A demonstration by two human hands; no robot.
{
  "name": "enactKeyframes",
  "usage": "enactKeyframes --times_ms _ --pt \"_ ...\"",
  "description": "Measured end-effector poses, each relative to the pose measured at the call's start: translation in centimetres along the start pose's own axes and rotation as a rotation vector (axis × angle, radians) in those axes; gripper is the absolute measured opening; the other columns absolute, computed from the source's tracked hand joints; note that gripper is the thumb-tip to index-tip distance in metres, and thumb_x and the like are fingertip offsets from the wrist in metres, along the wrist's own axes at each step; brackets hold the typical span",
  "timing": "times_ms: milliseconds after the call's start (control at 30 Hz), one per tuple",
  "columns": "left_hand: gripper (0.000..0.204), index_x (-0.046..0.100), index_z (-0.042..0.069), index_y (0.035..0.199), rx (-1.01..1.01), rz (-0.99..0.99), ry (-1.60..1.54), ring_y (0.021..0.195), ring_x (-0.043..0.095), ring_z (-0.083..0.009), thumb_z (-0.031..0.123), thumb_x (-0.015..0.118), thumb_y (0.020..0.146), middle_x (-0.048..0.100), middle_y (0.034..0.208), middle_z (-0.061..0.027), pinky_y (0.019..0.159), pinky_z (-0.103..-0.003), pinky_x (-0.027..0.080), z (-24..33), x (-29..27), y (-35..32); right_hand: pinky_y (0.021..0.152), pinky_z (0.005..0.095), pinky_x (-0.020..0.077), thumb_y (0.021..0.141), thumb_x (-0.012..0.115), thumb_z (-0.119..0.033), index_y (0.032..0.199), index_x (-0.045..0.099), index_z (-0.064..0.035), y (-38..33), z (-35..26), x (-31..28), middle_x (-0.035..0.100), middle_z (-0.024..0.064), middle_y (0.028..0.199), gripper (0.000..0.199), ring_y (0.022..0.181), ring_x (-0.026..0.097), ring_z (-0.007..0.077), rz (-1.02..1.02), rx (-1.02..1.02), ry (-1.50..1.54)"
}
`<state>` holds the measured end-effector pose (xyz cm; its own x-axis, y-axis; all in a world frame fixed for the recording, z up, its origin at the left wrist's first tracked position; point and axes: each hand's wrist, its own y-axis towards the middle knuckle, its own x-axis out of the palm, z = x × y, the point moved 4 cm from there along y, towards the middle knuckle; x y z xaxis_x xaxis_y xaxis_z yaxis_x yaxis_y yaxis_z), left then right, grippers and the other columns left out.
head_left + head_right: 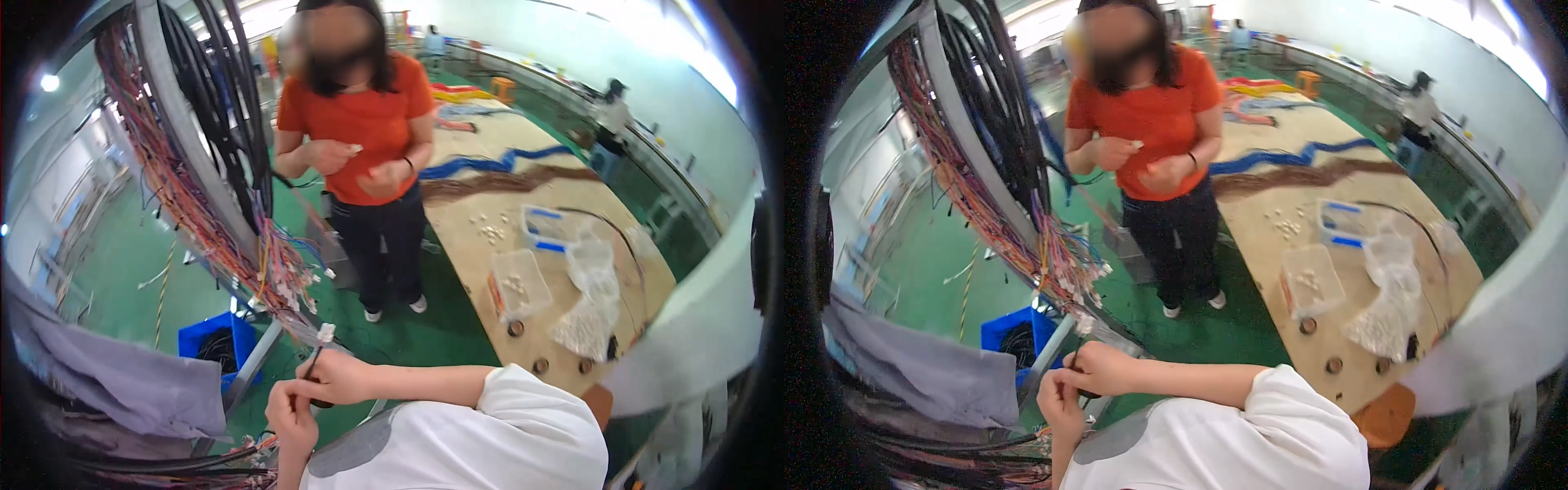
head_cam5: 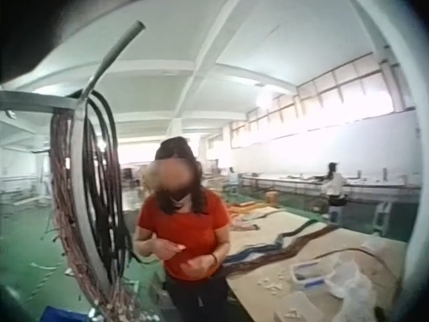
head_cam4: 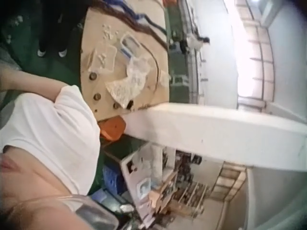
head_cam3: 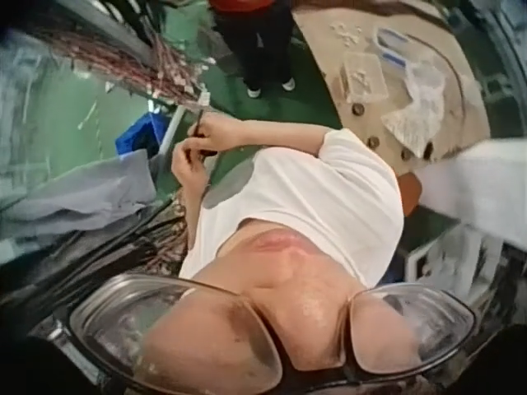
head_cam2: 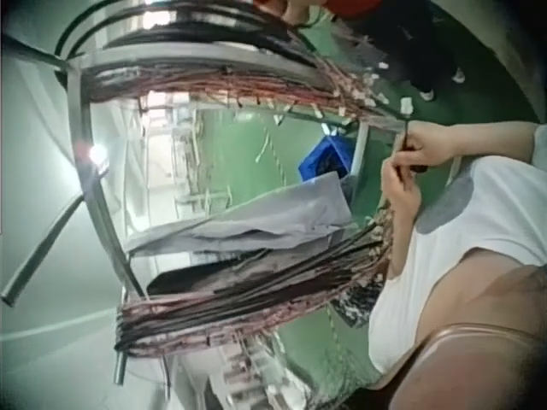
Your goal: Using electrical tape to wrap and secure wire harnesses and connectors on a factory assembly floor.
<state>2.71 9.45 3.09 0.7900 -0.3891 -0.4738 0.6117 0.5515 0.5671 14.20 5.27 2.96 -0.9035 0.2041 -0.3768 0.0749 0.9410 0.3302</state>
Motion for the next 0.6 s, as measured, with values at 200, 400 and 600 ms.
enactKeyframes --times_ms 200,400,600 --pt "0.014 0.055 0.001 0.077 -0.415 -0.158 -0.106 0.053 0.043 -0.0063 0.010 0.064 0.072 0.049 0.061 -0.0009 0.047 -0.021 0.035 -0.3 4.2 1.5 0.047 0.0310 0.0405 0.083 0.048 -0.020 0.080 0.060 0.0009 -0.1 3.2 -4.3 0.056 0.0150 0.063 0.024 0.049 0.052 0.0264 -0.220 -0.003 0.157" --pt "0.047 0.042 0.003 0.109 -0.760 -0.102 -0.138 0.053 0.046 -0.0076 0.013 0.067 0.071 0.052 0.063 -0.0015 0.047 -0.022 0.036 1.4 7.1 2.5 0.047 0.0264 0.0414 0.084 0.050 -0.014 0.075 0.058 0.0049 -0.1 5.2 -7.0 0.058 0.0119 0.062 0.022 0.052 0.053 0.0146 -0.116 0.020 0.344" --pt "0.033 0.044 0.005 0.106 -0.908 0.073 -1.153 0.052 0.041 -0.0075 0.017 0.058 0.079 0.049 0.071 0.0010 0.046 -0.020 0.032 2.4 7.3 2.5 0.048 0.0240 0.0410 0.085 0.049 -0.010 0.074 0.056 0.0041 0.6 3.1 -6.6 0.057 0.0060 0.062 0.019 0.056 0.050 0.0086 -0.170 -0.050 0.556"
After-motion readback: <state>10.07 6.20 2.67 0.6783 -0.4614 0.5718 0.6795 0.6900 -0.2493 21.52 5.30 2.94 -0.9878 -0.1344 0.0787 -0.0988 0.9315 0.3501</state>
